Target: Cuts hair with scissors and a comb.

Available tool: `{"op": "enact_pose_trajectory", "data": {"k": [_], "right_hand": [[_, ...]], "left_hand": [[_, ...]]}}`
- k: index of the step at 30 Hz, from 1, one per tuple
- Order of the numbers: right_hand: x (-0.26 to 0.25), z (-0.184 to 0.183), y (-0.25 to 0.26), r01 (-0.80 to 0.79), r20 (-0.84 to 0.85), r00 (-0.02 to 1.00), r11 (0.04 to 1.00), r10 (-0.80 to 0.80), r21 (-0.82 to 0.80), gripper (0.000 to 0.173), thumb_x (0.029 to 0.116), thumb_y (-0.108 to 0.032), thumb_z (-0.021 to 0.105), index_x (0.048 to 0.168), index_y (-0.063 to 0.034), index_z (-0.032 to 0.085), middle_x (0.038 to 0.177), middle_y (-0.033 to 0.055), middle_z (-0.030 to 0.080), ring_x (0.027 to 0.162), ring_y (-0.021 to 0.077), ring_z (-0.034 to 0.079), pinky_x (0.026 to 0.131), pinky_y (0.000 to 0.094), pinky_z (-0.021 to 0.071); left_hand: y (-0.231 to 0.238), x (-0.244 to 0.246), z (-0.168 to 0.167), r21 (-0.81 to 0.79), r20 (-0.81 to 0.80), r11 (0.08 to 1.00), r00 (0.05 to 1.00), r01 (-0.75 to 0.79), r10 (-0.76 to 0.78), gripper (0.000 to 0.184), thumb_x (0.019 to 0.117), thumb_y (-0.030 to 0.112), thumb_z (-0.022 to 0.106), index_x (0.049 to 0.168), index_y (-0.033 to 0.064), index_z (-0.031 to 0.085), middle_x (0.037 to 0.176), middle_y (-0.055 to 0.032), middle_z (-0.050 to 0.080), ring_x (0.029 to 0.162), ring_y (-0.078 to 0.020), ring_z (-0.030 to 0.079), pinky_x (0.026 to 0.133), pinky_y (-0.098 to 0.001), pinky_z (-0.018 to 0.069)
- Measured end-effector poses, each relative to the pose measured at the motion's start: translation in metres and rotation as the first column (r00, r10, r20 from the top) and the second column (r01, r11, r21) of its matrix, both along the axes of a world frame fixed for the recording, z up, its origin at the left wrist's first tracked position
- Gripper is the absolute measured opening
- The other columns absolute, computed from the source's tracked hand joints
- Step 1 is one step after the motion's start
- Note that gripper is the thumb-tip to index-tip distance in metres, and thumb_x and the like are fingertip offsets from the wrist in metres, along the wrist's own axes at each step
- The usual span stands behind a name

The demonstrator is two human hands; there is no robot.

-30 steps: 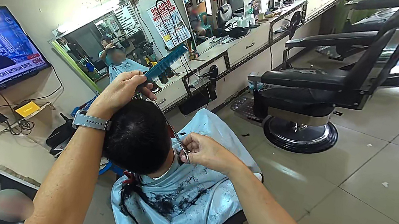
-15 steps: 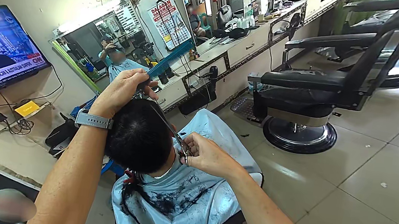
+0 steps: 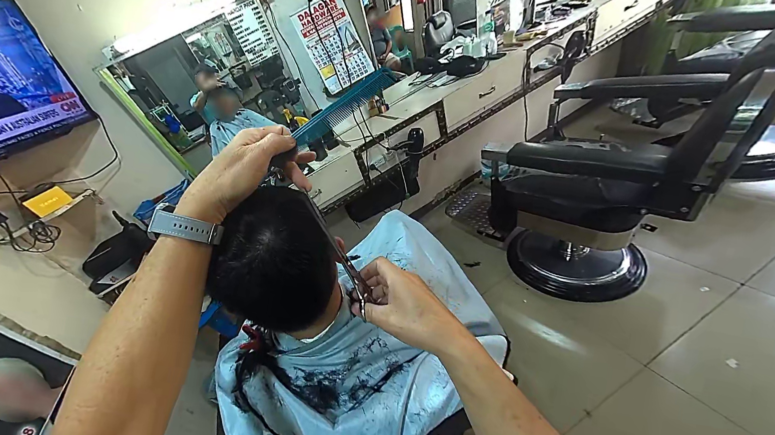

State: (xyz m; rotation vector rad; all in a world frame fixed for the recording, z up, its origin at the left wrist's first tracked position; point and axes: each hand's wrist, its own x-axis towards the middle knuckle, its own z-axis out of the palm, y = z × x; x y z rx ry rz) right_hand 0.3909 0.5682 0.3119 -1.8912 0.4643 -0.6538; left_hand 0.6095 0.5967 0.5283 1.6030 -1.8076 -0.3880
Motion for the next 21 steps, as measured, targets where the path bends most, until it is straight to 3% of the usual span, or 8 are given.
{"op": "enact_pose_trajectory", "data": {"k": [2,6,11,15,21], "right_hand": [[0.000,0.000,0.001,0.013,-0.007,1.000,1.000,-0.013,-0.026,0.045,0.0897,-0.023,0.075,0.128,-0.0094,0.057,0.109,0.0021,0.067,0.088,0.0086,0.066,0.082,0.0283,0.0563],[-0.001,0.002,0.005,0.031,-0.014,0.999,0.999,-0.031,0.003,0.034,0.0942,-0.020,0.071,0.125,-0.0090,0.059,0.107,0.0029,0.072,0.091,0.0085,0.071,0.086,0.0292,0.0590],[0.000,0.000,0.007,0.043,-0.003,0.999,0.998,-0.044,-0.046,0.045,0.0896,-0.025,0.074,0.128,-0.0101,0.057,0.109,0.0017,0.067,0.087,0.0080,0.066,0.082,0.0278,0.0561],[0.000,0.000,0.009,0.040,0.006,0.999,0.999,-0.040,0.000,0.037,0.0936,-0.021,0.072,0.126,-0.0093,0.058,0.107,0.0021,0.072,0.090,0.0080,0.072,0.085,0.0283,0.0599],[-0.001,0.000,0.014,0.091,0.013,0.996,0.992,-0.090,-0.087,0.041,0.0902,-0.021,0.072,0.128,-0.0103,0.058,0.108,0.0018,0.068,0.089,0.0083,0.067,0.082,0.0275,0.0563]], "left_hand": [[0.000,0.001,0.000,-0.005,0.001,1.000,1.000,0.011,-0.011,0.039,0.1080,0.020,0.029,0.090,0.0076,0.060,0.090,-0.0096,0.075,0.092,-0.0234,0.076,0.088,-0.0429,0.0603],[0.000,0.000,0.000,-0.006,-0.025,0.999,0.998,0.051,-0.051,0.039,0.1081,0.020,0.028,0.088,0.0087,0.059,0.088,-0.0089,0.075,0.090,-0.0223,0.076,0.088,-0.0416,0.0604],[0.001,0.000,0.001,-0.013,-0.034,0.997,0.996,0.076,-0.076,0.040,0.1078,0.020,0.028,0.087,0.0091,0.060,0.088,-0.0083,0.075,0.093,-0.0226,0.075,0.092,-0.0434,0.0594],[0.002,0.000,0.000,-0.003,-0.053,0.994,0.993,0.109,-0.109,0.041,0.1074,0.019,0.027,0.085,0.0102,0.059,0.084,-0.0075,0.074,0.094,-0.0232,0.075,0.097,-0.0467,0.0576],[0.003,-0.001,0.000,-0.015,-0.086,0.990,0.987,0.137,-0.138,0.042,0.1077,0.019,0.026,0.082,0.0105,0.059,0.078,-0.0059,0.073,0.093,-0.0244,0.075,0.102,-0.0492,0.0552]]}}
